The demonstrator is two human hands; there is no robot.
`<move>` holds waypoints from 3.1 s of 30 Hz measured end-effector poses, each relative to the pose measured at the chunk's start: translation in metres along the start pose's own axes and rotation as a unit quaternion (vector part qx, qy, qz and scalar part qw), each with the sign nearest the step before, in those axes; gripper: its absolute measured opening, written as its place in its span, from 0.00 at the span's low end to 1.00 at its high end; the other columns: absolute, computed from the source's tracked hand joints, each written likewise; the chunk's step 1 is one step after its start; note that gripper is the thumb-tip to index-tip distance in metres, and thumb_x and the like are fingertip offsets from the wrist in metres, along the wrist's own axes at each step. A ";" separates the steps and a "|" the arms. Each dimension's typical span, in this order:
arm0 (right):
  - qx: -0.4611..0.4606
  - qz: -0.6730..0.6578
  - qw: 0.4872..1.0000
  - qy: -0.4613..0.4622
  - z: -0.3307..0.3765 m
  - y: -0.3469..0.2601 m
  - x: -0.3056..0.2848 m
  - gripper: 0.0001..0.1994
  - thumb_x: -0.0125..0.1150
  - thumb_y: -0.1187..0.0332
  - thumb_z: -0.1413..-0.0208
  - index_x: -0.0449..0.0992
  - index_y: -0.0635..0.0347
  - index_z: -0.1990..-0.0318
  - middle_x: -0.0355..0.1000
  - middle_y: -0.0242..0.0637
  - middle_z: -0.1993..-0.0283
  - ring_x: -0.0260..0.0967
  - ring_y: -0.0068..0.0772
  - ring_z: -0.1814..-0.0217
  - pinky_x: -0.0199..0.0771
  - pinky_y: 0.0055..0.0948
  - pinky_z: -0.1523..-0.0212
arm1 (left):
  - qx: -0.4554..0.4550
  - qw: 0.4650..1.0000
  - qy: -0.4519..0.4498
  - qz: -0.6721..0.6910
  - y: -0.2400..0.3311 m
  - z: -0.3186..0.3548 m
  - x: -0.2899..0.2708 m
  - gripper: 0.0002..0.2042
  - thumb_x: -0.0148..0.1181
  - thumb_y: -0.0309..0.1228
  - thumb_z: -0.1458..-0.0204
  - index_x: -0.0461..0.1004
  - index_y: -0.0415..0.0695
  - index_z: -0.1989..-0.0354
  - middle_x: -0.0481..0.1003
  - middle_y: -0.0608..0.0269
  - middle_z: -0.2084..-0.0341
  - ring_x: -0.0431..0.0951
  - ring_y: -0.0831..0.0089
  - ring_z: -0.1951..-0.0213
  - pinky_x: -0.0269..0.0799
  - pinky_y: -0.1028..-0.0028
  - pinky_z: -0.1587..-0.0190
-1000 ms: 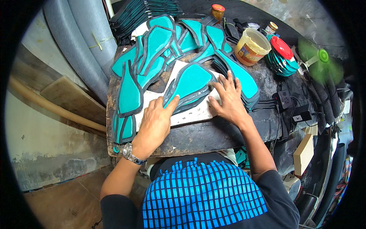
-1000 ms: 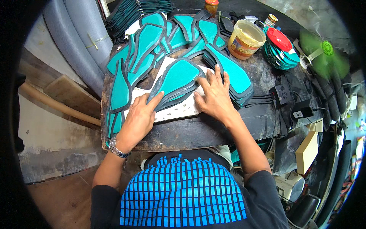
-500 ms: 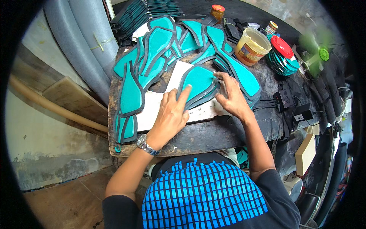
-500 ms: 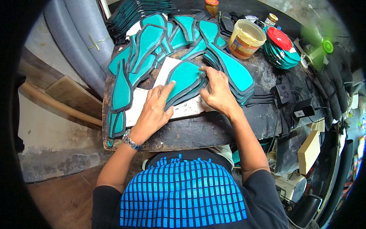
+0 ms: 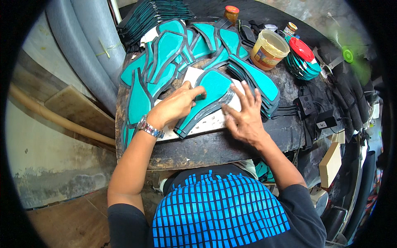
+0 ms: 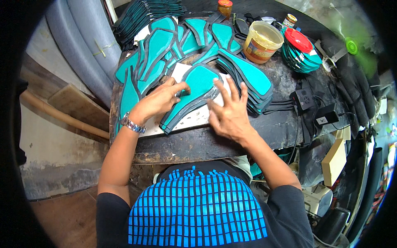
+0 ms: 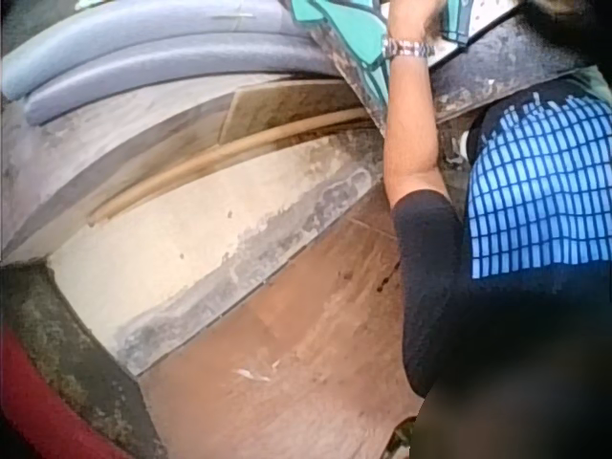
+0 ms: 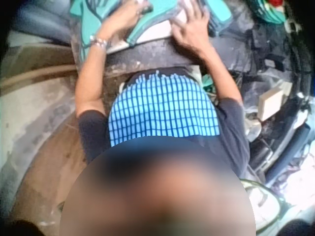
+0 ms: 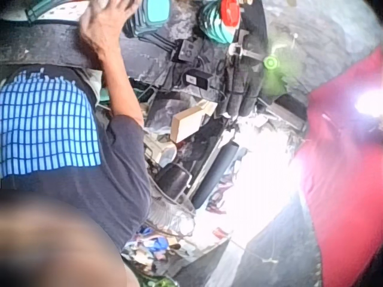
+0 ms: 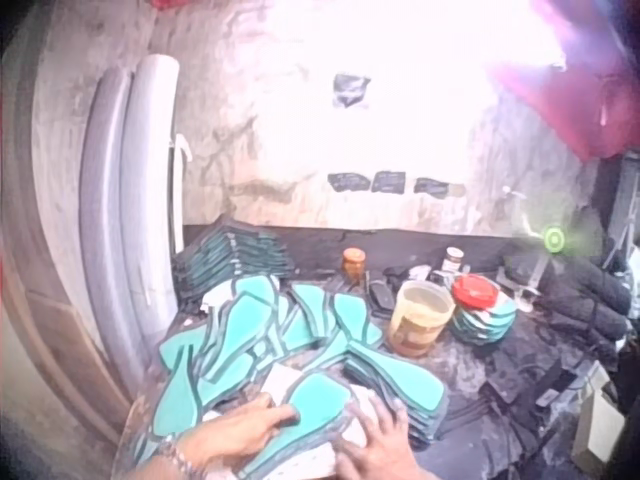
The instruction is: The person applies adhesive from a tub to teal insole-like parts and presses them onto black foam pieces. They repeatedly pick up parts, apply glue, align edges, and press the pieces together on a cluttered workbench.
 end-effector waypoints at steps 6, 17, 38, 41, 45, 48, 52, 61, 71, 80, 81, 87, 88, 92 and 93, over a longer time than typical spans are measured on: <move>0.069 0.134 0.988 -0.010 -0.016 0.042 0.013 0.24 0.55 0.52 0.42 0.72 0.37 0.38 0.42 0.45 0.22 0.26 0.57 0.19 0.19 0.73 0.31 | -0.026 0.996 -0.084 -0.006 -0.006 -0.012 -0.005 0.32 0.62 0.23 0.47 0.65 0.62 0.33 0.70 0.49 0.60 0.73 0.54 0.55 0.70 0.63 0.49; 0.048 0.111 0.992 -0.031 0.003 -0.007 0.020 0.28 0.58 0.54 0.44 0.67 0.46 0.35 0.48 0.51 0.26 0.31 0.61 0.20 0.20 0.79 0.34 | -0.003 0.993 -0.107 0.050 -0.015 -0.019 -0.007 0.35 0.70 0.24 0.55 0.68 0.60 0.34 0.71 0.55 0.58 0.73 0.62 0.57 0.71 0.67 0.50; -0.045 0.073 0.995 -0.051 0.007 -0.072 0.038 0.27 0.58 0.52 0.44 0.70 0.48 0.37 0.45 0.44 0.24 0.31 0.56 0.19 0.17 0.77 0.32 | -0.039 0.979 -0.123 0.155 -0.018 -0.021 -0.006 0.34 0.67 0.19 0.57 0.70 0.53 0.37 0.72 0.58 0.60 0.71 0.68 0.58 0.70 0.68 0.54; -0.049 0.009 0.997 -0.055 0.010 -0.085 0.040 0.28 0.58 0.52 0.44 0.68 0.44 0.35 0.44 0.44 0.24 0.30 0.57 0.19 0.16 0.77 0.32 | -0.045 0.983 -0.116 0.139 -0.016 -0.020 -0.008 0.33 0.69 0.23 0.59 0.71 0.50 0.38 0.77 0.49 0.51 0.77 0.59 0.50 0.72 0.64 0.48; -0.050 -0.035 0.994 -0.088 0.010 -0.090 0.037 0.26 0.58 0.54 0.45 0.71 0.37 0.37 0.45 0.47 0.25 0.28 0.59 0.20 0.15 0.77 0.33 | -0.074 0.974 -0.122 0.175 -0.016 -0.018 -0.007 0.34 0.64 0.15 0.55 0.70 0.54 0.37 0.67 0.67 0.68 0.65 0.75 0.67 0.68 0.73 0.64; -0.045 -0.147 0.980 -0.127 0.006 -0.083 0.029 0.23 0.58 0.56 0.45 0.75 0.35 0.40 0.46 0.48 0.26 0.26 0.60 0.20 0.15 0.76 0.33 | -0.066 0.972 -0.130 0.185 -0.015 -0.018 -0.005 0.34 0.65 0.15 0.54 0.70 0.54 0.36 0.68 0.66 0.67 0.66 0.75 0.67 0.68 0.73 0.63; 0.038 -0.035 0.995 -0.082 -0.004 -0.069 0.023 0.25 0.59 0.57 0.46 0.73 0.35 0.38 0.46 0.46 0.25 0.26 0.59 0.20 0.15 0.73 0.31 | -0.045 0.979 -0.116 0.164 -0.019 -0.020 -0.003 0.33 0.65 0.16 0.55 0.70 0.54 0.37 0.70 0.64 0.65 0.68 0.74 0.65 0.70 0.71 0.61; 0.004 -0.137 0.981 0.136 -0.059 0.021 -0.042 0.15 0.54 0.77 0.54 0.78 0.57 0.57 0.68 0.55 0.47 0.67 0.57 0.44 0.67 0.48 0.42 | -0.017 0.982 -0.138 0.126 -0.023 -0.023 -0.003 0.36 0.70 0.21 0.58 0.70 0.56 0.36 0.69 0.59 0.65 0.70 0.68 0.63 0.70 0.69 0.54; 0.228 0.191 0.861 -0.412 -0.180 0.288 -0.022 0.15 0.59 0.69 0.48 0.82 0.62 0.54 0.79 0.50 0.54 0.79 0.47 0.54 0.78 0.44 0.56 | -0.024 0.984 -0.129 0.122 -0.018 -0.014 -0.012 0.38 0.74 0.26 0.59 0.70 0.63 0.35 0.64 0.65 0.65 0.66 0.69 0.63 0.67 0.71 0.53; 0.179 0.265 0.930 -0.182 -0.143 0.189 -0.109 0.14 0.58 0.76 0.52 0.84 0.53 0.59 0.79 0.46 0.59 0.78 0.46 0.56 0.76 0.39 0.56 | -0.024 0.988 -0.125 0.091 -0.014 -0.013 -0.012 0.33 0.69 0.31 0.51 0.68 0.62 0.34 0.66 0.64 0.64 0.67 0.67 0.61 0.68 0.69 0.50; 0.156 0.294 0.930 -0.152 -0.128 0.163 -0.107 0.13 0.59 0.74 0.52 0.84 0.53 0.59 0.76 0.47 0.51 0.73 0.48 0.46 0.74 0.43 0.51 | -0.029 0.988 -0.120 0.094 -0.013 -0.013 -0.013 0.33 0.70 0.31 0.52 0.67 0.63 0.34 0.66 0.63 0.64 0.67 0.67 0.61 0.68 0.69 0.50; 0.029 0.096 0.995 0.006 -0.058 0.049 -0.044 0.20 0.60 0.74 0.53 0.81 0.48 0.50 0.50 0.51 0.27 0.37 0.59 0.22 0.37 0.65 0.29 | -0.048 0.987 -0.136 0.074 -0.015 -0.011 -0.011 0.38 0.71 0.30 0.54 0.65 0.66 0.32 0.66 0.62 0.63 0.68 0.67 0.60 0.69 0.69 0.50; 0.044 0.048 0.998 0.019 -0.055 0.043 -0.031 0.21 0.60 0.74 0.53 0.80 0.47 0.49 0.47 0.52 0.25 0.34 0.60 0.21 0.33 0.68 0.28 | -0.046 0.987 -0.138 0.075 -0.015 -0.010 -0.012 0.38 0.71 0.30 0.55 0.65 0.66 0.32 0.66 0.62 0.63 0.68 0.67 0.60 0.69 0.69 0.50; 0.125 -0.038 0.990 -0.047 -0.059 0.047 0.017 0.22 0.57 0.71 0.51 0.79 0.49 0.45 0.41 0.54 0.24 0.23 0.62 0.19 0.23 0.71 0.29 | -0.045 0.987 -0.140 0.067 -0.015 -0.008 -0.012 0.38 0.72 0.30 0.55 0.65 0.67 0.33 0.65 0.62 0.62 0.68 0.67 0.60 0.69 0.69 0.51; 0.121 -0.052 0.990 -0.050 -0.064 0.047 0.025 0.22 0.56 0.69 0.51 0.79 0.50 0.45 0.42 0.55 0.24 0.23 0.63 0.20 0.23 0.71 0.29 | -0.050 0.987 -0.137 0.067 -0.015 -0.008 -0.012 0.39 0.72 0.29 0.56 0.65 0.66 0.32 0.65 0.61 0.63 0.69 0.66 0.60 0.69 0.69 0.51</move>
Point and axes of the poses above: each hand's wrist, its own z-axis away from the middle knuckle, its own x-axis out of the palm, y = z × x, the point moved 6 cm from there along -z, towards the middle knuckle
